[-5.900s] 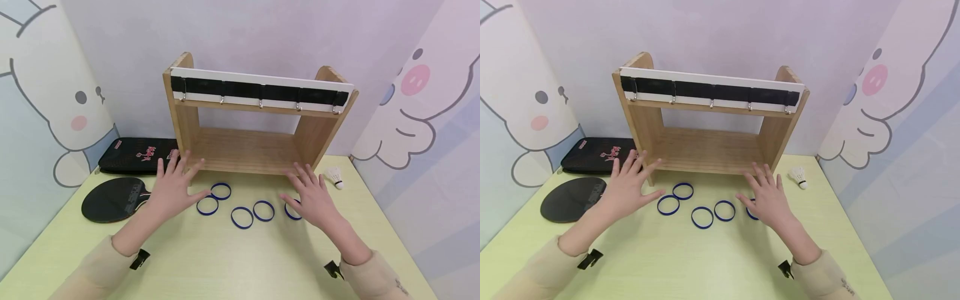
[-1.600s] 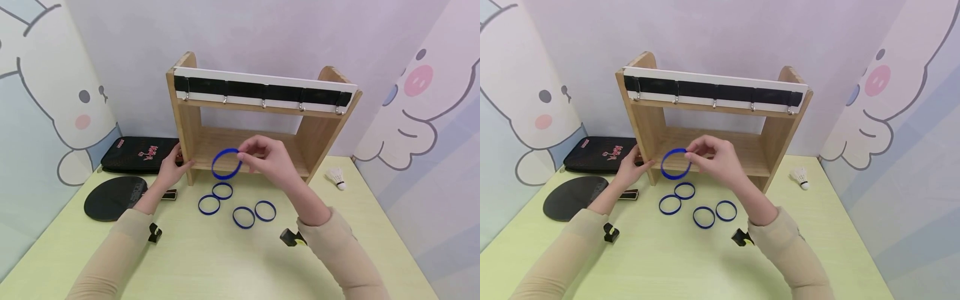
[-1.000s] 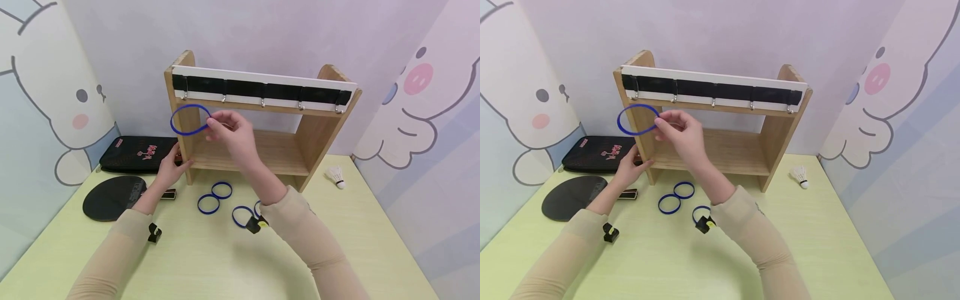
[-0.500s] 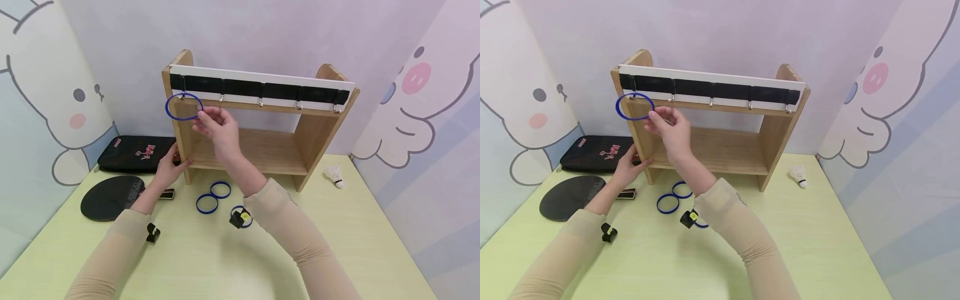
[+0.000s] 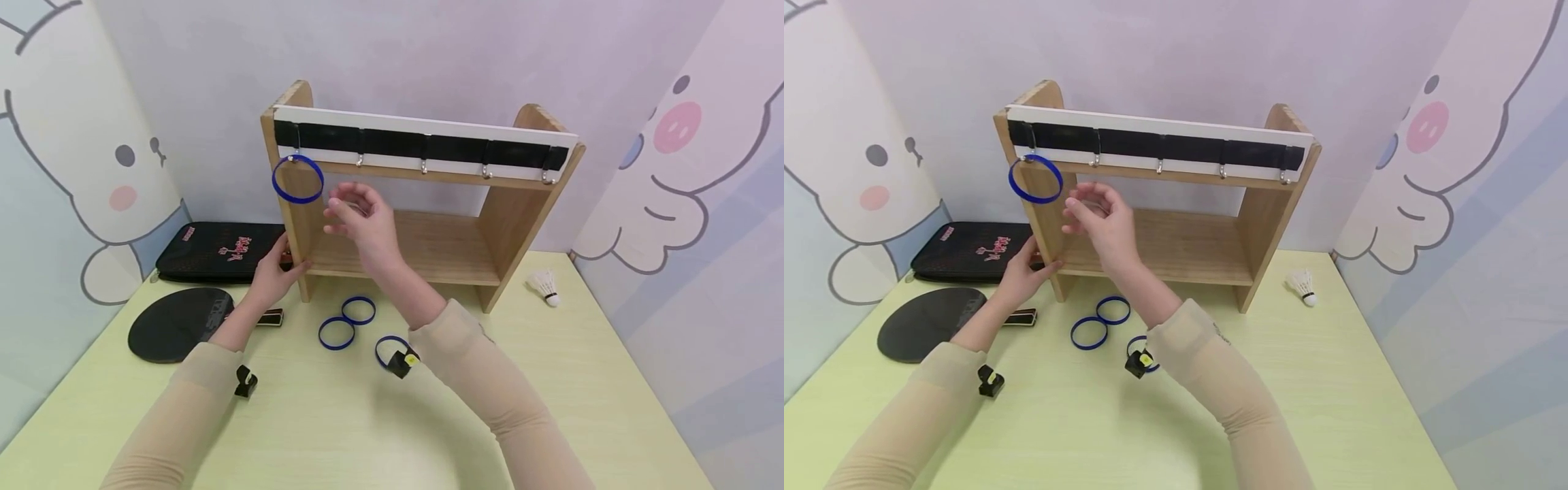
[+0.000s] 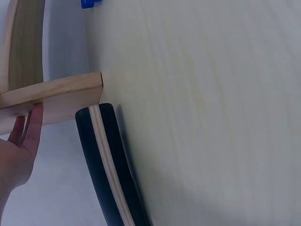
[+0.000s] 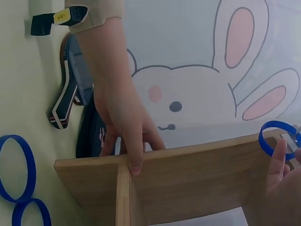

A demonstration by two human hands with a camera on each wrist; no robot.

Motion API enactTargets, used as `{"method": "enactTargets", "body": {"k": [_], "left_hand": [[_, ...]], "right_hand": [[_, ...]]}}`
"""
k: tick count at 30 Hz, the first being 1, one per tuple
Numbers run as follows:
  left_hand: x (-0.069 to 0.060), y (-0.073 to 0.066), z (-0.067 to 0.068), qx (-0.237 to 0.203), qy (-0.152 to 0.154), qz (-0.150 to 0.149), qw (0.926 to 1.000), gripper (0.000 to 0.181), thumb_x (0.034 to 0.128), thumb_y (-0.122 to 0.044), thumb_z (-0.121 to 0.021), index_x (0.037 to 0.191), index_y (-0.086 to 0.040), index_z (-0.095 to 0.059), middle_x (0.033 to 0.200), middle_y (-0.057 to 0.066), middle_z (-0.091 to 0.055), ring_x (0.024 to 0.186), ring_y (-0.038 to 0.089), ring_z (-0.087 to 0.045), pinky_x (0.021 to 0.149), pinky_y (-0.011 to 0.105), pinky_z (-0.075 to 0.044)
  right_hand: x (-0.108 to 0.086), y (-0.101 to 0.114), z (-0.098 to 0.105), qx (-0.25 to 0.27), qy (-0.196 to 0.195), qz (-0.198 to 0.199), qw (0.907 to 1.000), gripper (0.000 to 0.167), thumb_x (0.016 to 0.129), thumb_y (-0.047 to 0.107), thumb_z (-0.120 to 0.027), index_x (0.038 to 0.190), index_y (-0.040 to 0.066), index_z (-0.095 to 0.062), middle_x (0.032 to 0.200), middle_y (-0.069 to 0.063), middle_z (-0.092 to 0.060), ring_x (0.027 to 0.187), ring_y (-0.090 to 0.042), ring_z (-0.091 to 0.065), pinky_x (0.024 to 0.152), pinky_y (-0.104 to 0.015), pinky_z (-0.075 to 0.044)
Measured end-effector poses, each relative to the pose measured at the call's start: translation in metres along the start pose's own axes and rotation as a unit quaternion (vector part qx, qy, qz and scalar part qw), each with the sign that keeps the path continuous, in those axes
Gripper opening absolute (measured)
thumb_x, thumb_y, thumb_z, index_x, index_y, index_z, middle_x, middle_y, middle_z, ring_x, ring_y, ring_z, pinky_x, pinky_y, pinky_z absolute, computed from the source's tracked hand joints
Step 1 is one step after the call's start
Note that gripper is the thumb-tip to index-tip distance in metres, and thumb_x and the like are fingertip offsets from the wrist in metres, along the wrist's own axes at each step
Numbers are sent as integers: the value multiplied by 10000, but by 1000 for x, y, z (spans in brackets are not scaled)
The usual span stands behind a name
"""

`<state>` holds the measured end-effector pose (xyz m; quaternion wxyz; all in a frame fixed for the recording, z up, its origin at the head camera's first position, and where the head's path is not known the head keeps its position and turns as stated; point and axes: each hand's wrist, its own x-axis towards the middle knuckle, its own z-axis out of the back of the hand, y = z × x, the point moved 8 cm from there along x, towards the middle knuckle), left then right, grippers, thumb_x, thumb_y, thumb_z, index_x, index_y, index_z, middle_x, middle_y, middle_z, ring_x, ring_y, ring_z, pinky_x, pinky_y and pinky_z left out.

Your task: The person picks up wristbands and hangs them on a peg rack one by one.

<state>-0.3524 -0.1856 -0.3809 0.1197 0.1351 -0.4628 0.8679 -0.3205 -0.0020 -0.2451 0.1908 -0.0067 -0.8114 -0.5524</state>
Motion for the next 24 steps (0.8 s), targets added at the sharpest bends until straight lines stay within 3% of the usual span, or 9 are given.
{"method": "enactTargets", "body": {"k": [5, 8, 14, 21, 24], "left_hand": [[0, 1, 0, 3, 6, 30, 10000, 745, 907, -260, -639, 1511, -173, -211, 1308, 215, -484, 1117, 390, -536, 830, 542, -513], [-1, 1, 0, -13, -2, 2, 10000, 749, 904, -256, -642, 1513, -180, -211, 1308, 213, -485, 1117, 388, -537, 830, 537, -514], [-2, 0, 1, 14, -29, -55, 10000, 750, 908, -244, -638, 1514, -173, -204, 1303, 215, -482, 1114, 396, -537, 819, 543, -517], [-2, -1, 1, 55, -62, -46, 10000, 746, 910, -246, -634, 1514, -164, -204, 1304, 217, -481, 1113, 391, -536, 806, 543, -520], [-2, -1, 0, 15, -41, -51, 10000, 746, 912, -254, -631, 1515, -164, -201, 1320, 218, -474, 1114, 390, -536, 806, 543, -521]], "right_hand": [[-12, -2, 5, -605, 371, -75, 9974, 347, 874, 85, -666, 1200, 79, -549, 1158, -120, -607, 896, -194, -630, 717, -337, -575], [-21, 0, 8, -1286, 790, 109, 9885, 386, 873, 109, -674, 1232, 89, -535, 1158, -74, -607, 927, -202, -622, 728, -371, -574], [-39, 4, 15, -2798, 1490, 744, 9455, 395, 869, 149, -687, 1233, 93, -546, 1157, -14, -614, 918, -150, -611, 746, -385, -561], [-59, -2, 30, -3728, 1934, 972, 9023, 388, 844, 138, -714, 1205, 112, -575, 1135, -13, -624, 902, -110, -603, 766, -284, -553], [-68, -5, 40, -4205, 2169, 1216, 8726, 398, 825, 124, -732, 1194, 79, -590, 1122, -34, -629, 925, -150, -600, 788, -312, -550]]}}
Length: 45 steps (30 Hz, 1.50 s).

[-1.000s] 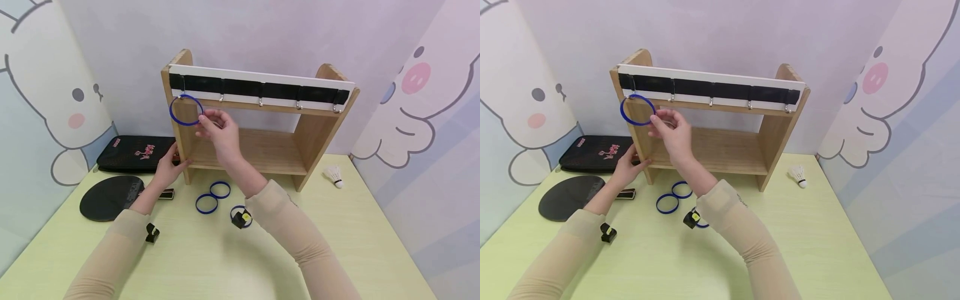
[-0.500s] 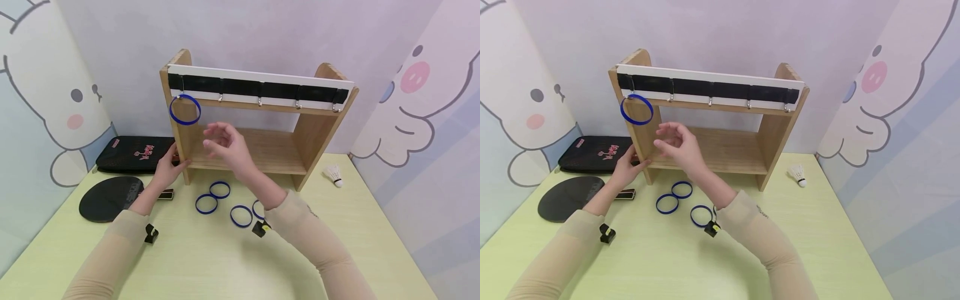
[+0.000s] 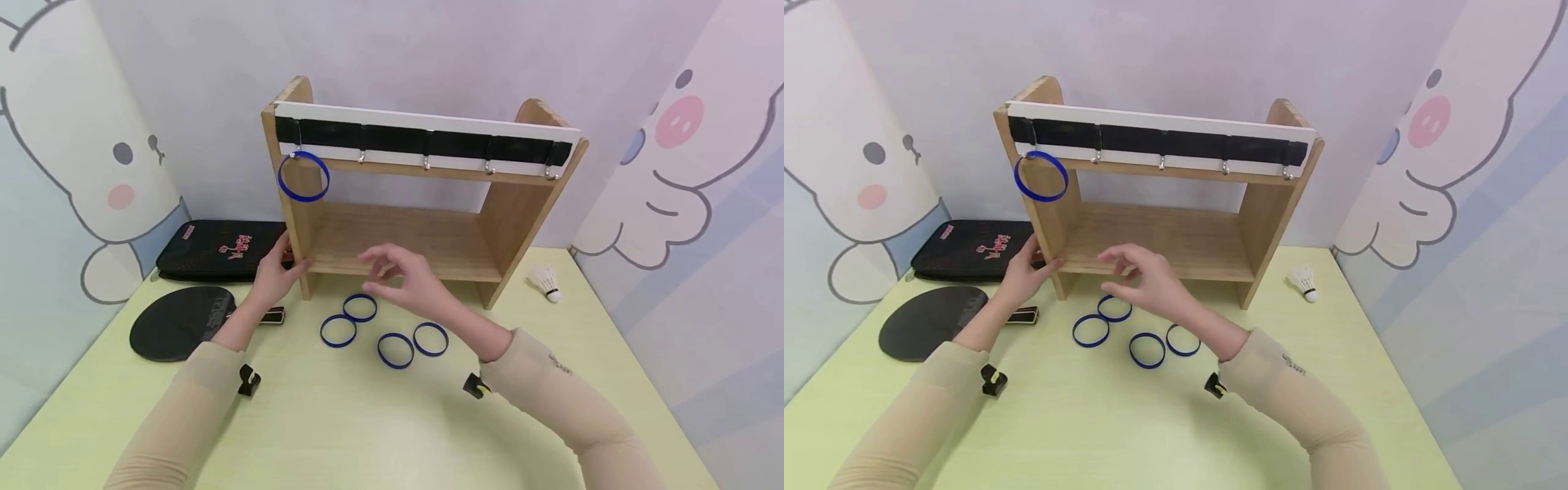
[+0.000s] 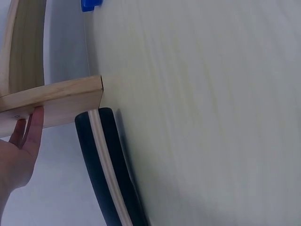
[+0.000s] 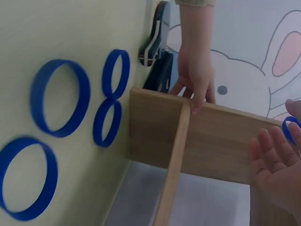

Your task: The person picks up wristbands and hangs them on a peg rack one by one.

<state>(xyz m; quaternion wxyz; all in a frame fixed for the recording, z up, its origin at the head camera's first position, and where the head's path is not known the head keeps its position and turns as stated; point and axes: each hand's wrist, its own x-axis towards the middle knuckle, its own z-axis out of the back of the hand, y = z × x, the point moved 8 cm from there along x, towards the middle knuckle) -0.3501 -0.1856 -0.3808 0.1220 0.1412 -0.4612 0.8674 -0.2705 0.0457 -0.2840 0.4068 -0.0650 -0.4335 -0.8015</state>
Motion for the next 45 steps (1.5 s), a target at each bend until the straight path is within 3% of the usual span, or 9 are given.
{"method": "enactTargets", "body": {"k": [3, 6, 10, 14, 21, 24, 34, 45], "left_hand": [[1, 0, 0, 0, 8, 18, 10000, 746, 911, -263, -632, 1514, -169, -204, 1334, 210, -470, 1117, 384, -533, 809, 541, -522], [1, 0, -1, 33, 11, 44, 10000, 741, 912, -264, -630, 1512, -166, -209, 1337, 208, -470, 1125, 382, -532, 814, 541, -520], [2, -1, -1, 35, 50, 56, 10000, 736, 914, -261, -626, 1511, -155, -208, 1333, 213, -469, 1133, 386, -528, 825, 544, -516], [1, -3, 0, -3, 50, 88, 9999, 740, 911, -257, -632, 1511, -159, -209, 1330, 214, -468, 1134, 387, -524, 838, 545, -511], [-2, -4, 2, -2, 55, 79, 10000, 744, 907, -248, -639, 1510, -163, -213, 1306, 218, -477, 1121, 386, -534, 834, 541, -514], [-2, -4, 2, 6, 63, 66, 10000, 741, 907, -245, -639, 1509, -159, -215, 1312, 219, -475, 1124, 388, -533, 836, 542, -513], [-1, -3, 0, -59, 110, 127, 9998, 746, 911, -247, -633, 1513, -161, -201, 1316, 220, -464, 1134, 388, -524, 840, 543, -512], [1, 0, 0, -21, 88, 141, 9999, 746, 911, -244, -631, 1514, -167, -200, 1311, 218, -469, 1132, 384, -527, 841, 543, -511]], "right_hand": [[-13, -7, 0, -708, 320, 254, 9967, 392, 818, 124, -737, 1183, 63, -605, 1147, -45, -634, 966, -180, -601, 831, -342, -539], [-26, -19, 2, -1391, 668, 400, 9872, 370, 829, 154, -727, 1174, 74, -619, 1167, -35, -639, 1026, -173, -607, 880, -324, -520], [-44, -40, 9, -1920, 894, 538, 9758, 313, 833, 158, -723, 1126, 82, -647, 1125, -25, -659, 1066, -164, -609, 916, -318, -502], [-62, -63, 16, -1925, 1007, 460, 9750, 273, 824, 119, -726, 1085, 68, -664, 1068, -21, -670, 1014, -173, -619, 882, -340, -517], [-93, -112, 15, -1579, 1260, -419, 9785, 255, 830, 106, -721, 1073, 51, -668, 1027, -59, -681, 918, -156, -615, 792, -360, -546], [-101, -125, 14, -1544, 1301, -610, 9775, 248, 829, 107, -723, 1066, 60, -668, 1000, -35, -680, 890, -137, -613, 772, -343, -549], [-112, -154, 8, -1601, 1513, -973, 9706, 190, 820, 105, -728, 1005, 106, -683, 926, 38, -670, 811, -77, -586, 714, -238, -528], [-109, -164, 1, -1903, 1544, -1078, 9635, 88, 820, 100, -724, 900, 127, -699, 826, 66, -657, 724, -36, -553, 648, -180, -501]]}}
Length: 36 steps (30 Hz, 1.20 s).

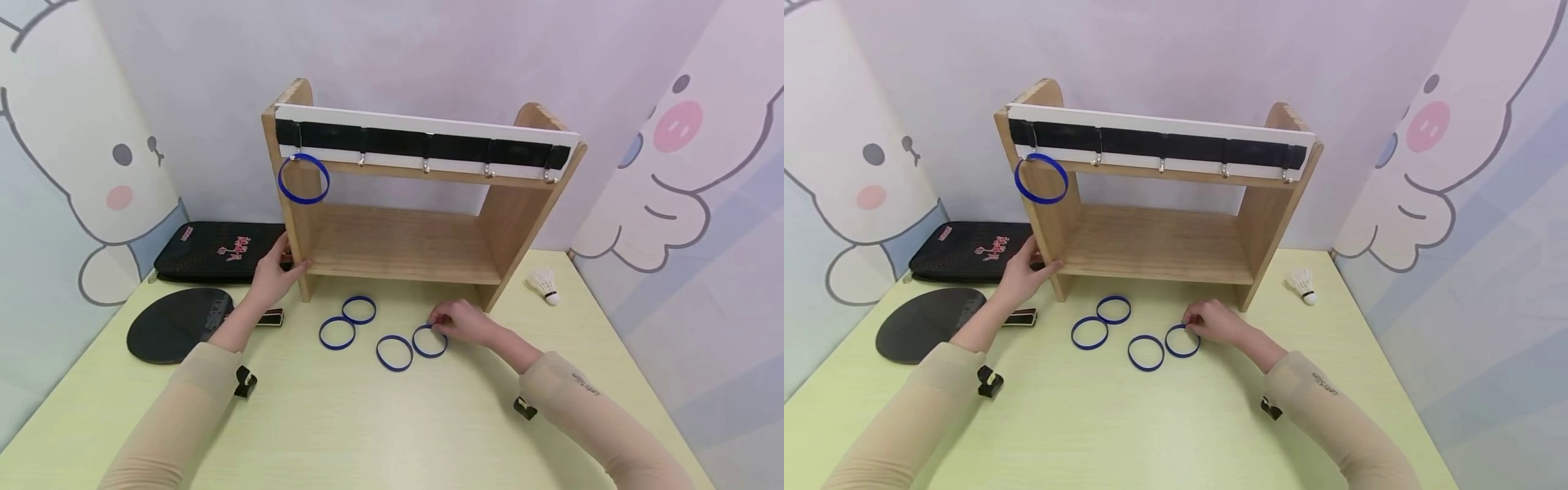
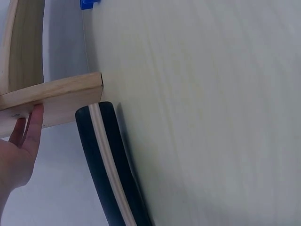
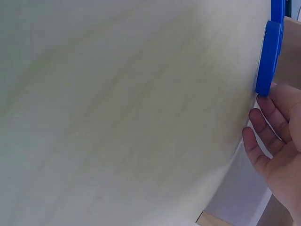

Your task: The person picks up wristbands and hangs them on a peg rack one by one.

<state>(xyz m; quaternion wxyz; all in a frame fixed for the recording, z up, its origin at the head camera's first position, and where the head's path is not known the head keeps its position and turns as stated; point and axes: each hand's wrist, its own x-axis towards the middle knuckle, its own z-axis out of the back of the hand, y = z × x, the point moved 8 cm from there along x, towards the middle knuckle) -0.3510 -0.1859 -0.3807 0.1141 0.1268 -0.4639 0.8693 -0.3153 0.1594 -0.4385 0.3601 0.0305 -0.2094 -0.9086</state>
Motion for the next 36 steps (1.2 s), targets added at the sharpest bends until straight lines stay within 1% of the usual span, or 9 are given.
{"method": "enactTargets", "body": {"k": [4, 7, 11, 15, 19, 22, 28, 31, 36], "left_hand": [[0, 0, -1, -11, 12, -35, 10000, 738, 913, -245, -629, 1513, -169, -206, 1316, 215, -473, 1126, 380, -531, 827, 538, -517], [-1, 1, -1, -6, 11, -21, 10000, 738, 911, -250, -632, 1512, -175, -211, 1320, 214, -473, 1125, 381, -532, 824, 536, -519], [-1, 3, -1, 6, 30, 33, 10000, 745, 913, -261, -629, 1514, -171, -199, 1325, 216, -463, 1134, 389, -525, 835, 543, -514], [-2, 2, -1, -22, 30, 39, 10000, 754, 906, -246, -640, 1514, -170, -199, 1322, 216, -461, 1130, 390, -524, 837, 547, -512], [-1, 4, -2, -32, 12, -6, 10000, 750, 908, -252, -637, 1513, -177, -202, 1328, 213, -465, 1125, 384, -525, 840, 548, -509], [0, 4, -3, -42, 14, -37, 10000, 747, 910, -264, -633, 1514, -183, -201, 1335, 211, -465, 1125, 381, -528, 844, 551, -506], [0, 2, -2, -75, -24, -44, 10000, 744, 906, -234, -640, 1512, -190, -211, 1328, 207, -473, 1115, 375, -538, 824, 541, -518], [0, 1, -1, -78, -52, -77, 9999, 741, 905, -214, -641, 1511, -185, -216, 1322, 211, -479, 1109, 377, -543, 812, 537, -522], [0, 0, 0, -58, -72, -98, 9999, 741, 904, -220, -641, 1511, -192, -217, 1320, 210, -480, 1107, 376, -544, 809, 534, -523]], "right_hand": [[1, -2, 0, -78, -41, -190, 9998, 79, 816, 94, -727, 889, 117, -711, 820, 48, -670, 715, -43, -564, 642, -174, -503], [1, -2, 0, -95, -18, -236, 9997, 83, 817, 98, -728, 898, 111, -717, 839, 37, -682, 722, -44, -569, 647, -172, -503], [0, 3, 4, 14, -29, -126, 9999, 75, 823, 73, -713, 894, 97, -717, 842, 18, -688, 730, -42, -582, 640, -174, -508], [-2, 9, 12, 203, -135, -37, 9997, 65, 827, 41, -689, 873, 85, -702, 809, 15, -672, 732, -55, -595, 623, -186, -515], [-4, 13, 21, 243, -184, -134, 9994, 46, 853, 55, -660, 881, 80, -687, 820, 34, -668, 757, -65, -607, 636, -187, -516], [-5, 17, 29, 238, -234, -166, 9993, 41, 869, 69, -650, 894, 76, -682, 843, 20, -676, 780, -75, -617, 657, -194, -523], [-3, 34, 52, 287, -475, 85, 9984, 58, 854, 68, -680, 906, 45, -689, 846, 2, -670, 779, -100, -614, 694, -242, -541], [0, 43, 66, 224, -640, 171, 9976, 68, 841, 61, -694, 906, 42, -694, 842, 10, -670, 771, -95, -615, 689, -240, -542], [4, 60, 88, 180, -795, 284, 9963, 61, 839, 59, -693, 896, 80, -695, 853, -1, -689, 763, -85, -625, 670, -227, -541]]}}
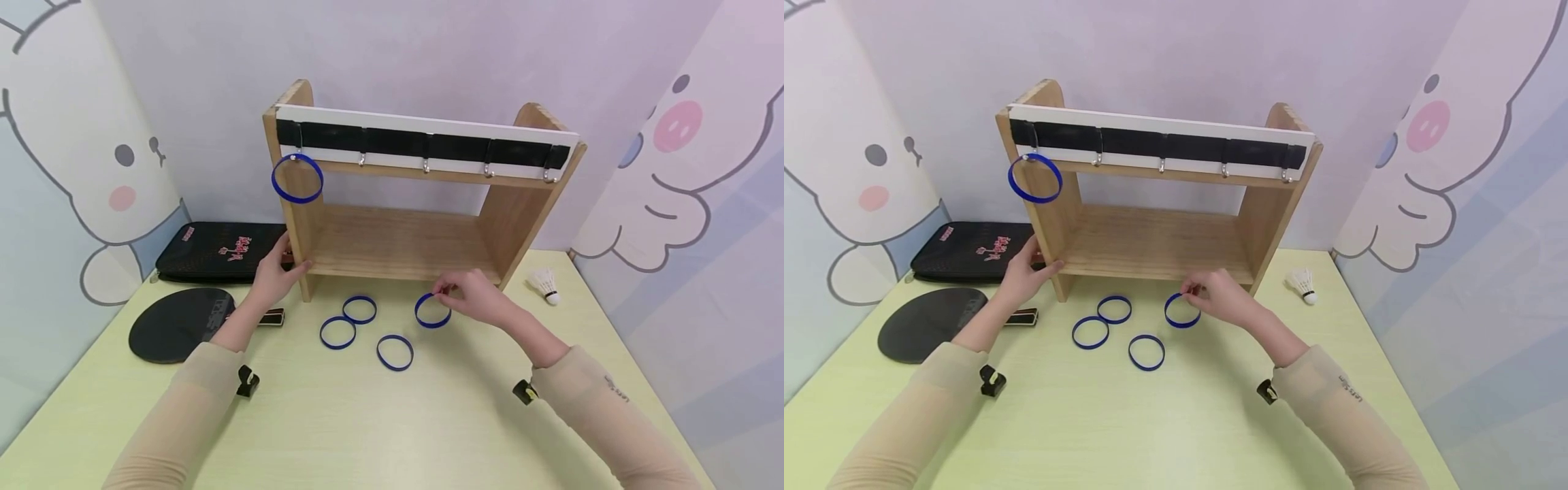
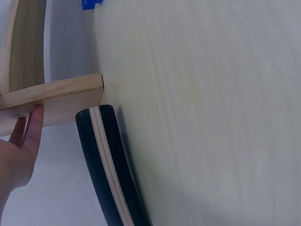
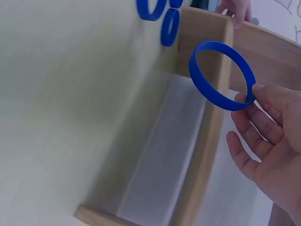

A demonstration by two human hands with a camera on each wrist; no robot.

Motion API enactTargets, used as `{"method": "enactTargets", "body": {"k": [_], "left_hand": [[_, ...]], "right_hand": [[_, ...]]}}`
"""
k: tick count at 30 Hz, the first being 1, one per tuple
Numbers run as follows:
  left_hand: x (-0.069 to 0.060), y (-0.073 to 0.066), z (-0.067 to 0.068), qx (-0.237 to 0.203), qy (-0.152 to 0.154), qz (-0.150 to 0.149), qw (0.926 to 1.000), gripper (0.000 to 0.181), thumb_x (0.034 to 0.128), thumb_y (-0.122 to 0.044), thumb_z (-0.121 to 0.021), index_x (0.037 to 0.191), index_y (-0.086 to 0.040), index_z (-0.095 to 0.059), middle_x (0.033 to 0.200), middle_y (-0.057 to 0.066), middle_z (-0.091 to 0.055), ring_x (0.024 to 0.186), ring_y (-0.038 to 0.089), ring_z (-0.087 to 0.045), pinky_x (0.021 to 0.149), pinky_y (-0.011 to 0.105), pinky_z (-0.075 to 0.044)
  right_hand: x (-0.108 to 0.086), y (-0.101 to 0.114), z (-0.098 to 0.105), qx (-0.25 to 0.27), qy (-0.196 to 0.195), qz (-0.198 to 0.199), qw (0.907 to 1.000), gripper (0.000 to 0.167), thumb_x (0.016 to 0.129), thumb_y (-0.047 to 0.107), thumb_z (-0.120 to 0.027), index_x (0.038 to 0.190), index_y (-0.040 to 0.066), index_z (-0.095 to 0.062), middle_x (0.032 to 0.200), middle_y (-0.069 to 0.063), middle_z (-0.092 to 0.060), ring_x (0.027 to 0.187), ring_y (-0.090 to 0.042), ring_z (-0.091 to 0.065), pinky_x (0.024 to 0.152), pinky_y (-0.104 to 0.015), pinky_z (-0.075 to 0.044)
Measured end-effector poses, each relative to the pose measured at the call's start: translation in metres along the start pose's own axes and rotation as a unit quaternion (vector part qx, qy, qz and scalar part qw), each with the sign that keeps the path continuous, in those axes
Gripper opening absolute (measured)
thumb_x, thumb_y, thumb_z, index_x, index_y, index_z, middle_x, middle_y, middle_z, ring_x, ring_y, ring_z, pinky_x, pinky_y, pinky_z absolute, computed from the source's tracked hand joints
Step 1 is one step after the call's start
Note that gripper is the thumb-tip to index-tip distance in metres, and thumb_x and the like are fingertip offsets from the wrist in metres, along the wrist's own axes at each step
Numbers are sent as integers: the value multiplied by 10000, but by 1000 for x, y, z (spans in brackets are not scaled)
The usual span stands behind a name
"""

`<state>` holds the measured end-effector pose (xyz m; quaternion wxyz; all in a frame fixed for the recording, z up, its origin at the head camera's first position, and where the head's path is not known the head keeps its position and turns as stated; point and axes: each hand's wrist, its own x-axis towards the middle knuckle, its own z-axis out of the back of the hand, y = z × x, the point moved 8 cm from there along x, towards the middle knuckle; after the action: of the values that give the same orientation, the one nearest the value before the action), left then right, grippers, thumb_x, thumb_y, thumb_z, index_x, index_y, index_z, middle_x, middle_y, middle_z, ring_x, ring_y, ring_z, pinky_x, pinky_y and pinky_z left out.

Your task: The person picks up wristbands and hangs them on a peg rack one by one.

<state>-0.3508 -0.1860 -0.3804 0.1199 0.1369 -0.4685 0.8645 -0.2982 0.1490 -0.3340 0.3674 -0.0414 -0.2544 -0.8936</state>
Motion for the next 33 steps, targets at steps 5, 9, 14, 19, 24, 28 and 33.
{"method": "enactTargets", "body": {"k": [5, 9, 14, 19, 24, 28, 33], "left_hand": [[1, 0, 0, -21, 11, 42, 10000, 742, 906, -233, -640, 1512, -198, -213, 1333, 209, -473, 1110, 372, -540, 812, 533, -524], [2, 0, -1, -49, 27, 56, 10000, 745, 907, -230, -638, 1514, -197, -207, 1345, 211, -468, 1111, 372, -541, 812, 531, -527], [2, 1, -1, -70, 52, 54, 9999, 747, 912, -236, -631, 1517, -196, -196, 1349, 212, -462, 1115, 374, -537, 819, 530, -525], [2, 1, 0, -10, 23, 44, 10000, 744, 911, -237, -631, 1515, -185, -201, 1345, 217, -465, 1115, 377, -536, 812, 536, -524], [2, 0, 0, -19, 27, 82, 10000, 744, 907, -225, -637, 1513, -186, -206, 1338, 213, -468, 1111, 373, -538, 813, 532, -525], [1, 1, 0, -13, 55, 103, 9999, 745, 913, -240, -628, 1517, -185, -194, 1352, 216, -458, 1119, 375, -532, 820, 534, -522], [1, 2, 0, -9, 43, 64, 10000, 743, 912, -241, -629, 1515, -180, -199, 1353, 221, -458, 1114, 380, -534, 815, 539, -521]], "right_hand": [[8, 20, 23, -132, -201, 171, 9996, 48, 833, 65, -704, 878, 79, -696, 840, 3, -696, 763, -88, -634, 678, -235, -550], [16, 42, 48, -238, -514, 383, 9977, 53, 828, 62, -710, 871, 85, -689, 835, 0, -697, 758, -96, -630, 658, -239, -547], [26, 74, 77, -316, -908, 889, 9914, 66, 824, 43, -707, 869, 80, -676, 842, -7, -694, 775, -114, -628, 677, -271, -550], [35, 101, 96, -415, -1185, 1343, 9830, 70, 820, 38, -707, 868, 65, -664, 844, -11, -696, 789, -115, -644, 713, -282, -552], [44, 128, 112, -364, -1466, 1751, 9729, 82, 821, 53, -717, 881, 60, -661, 865, -2, -695, 818, -85, -637, 734, -234, -533], [54, 148, 125, -202, -1696, 2055, 9636, 80, 817, 30, -714, 882, 47, -671, 867, -12, -693, 827, -89, -631, 764, -225, -523], [72, 162, 139, -217, -1972, 2213, 9548, 55, 835, 64, -704, 879, 38, -683, 865, -19, -692, 814, -77, -624, 763, -218, -521]]}}
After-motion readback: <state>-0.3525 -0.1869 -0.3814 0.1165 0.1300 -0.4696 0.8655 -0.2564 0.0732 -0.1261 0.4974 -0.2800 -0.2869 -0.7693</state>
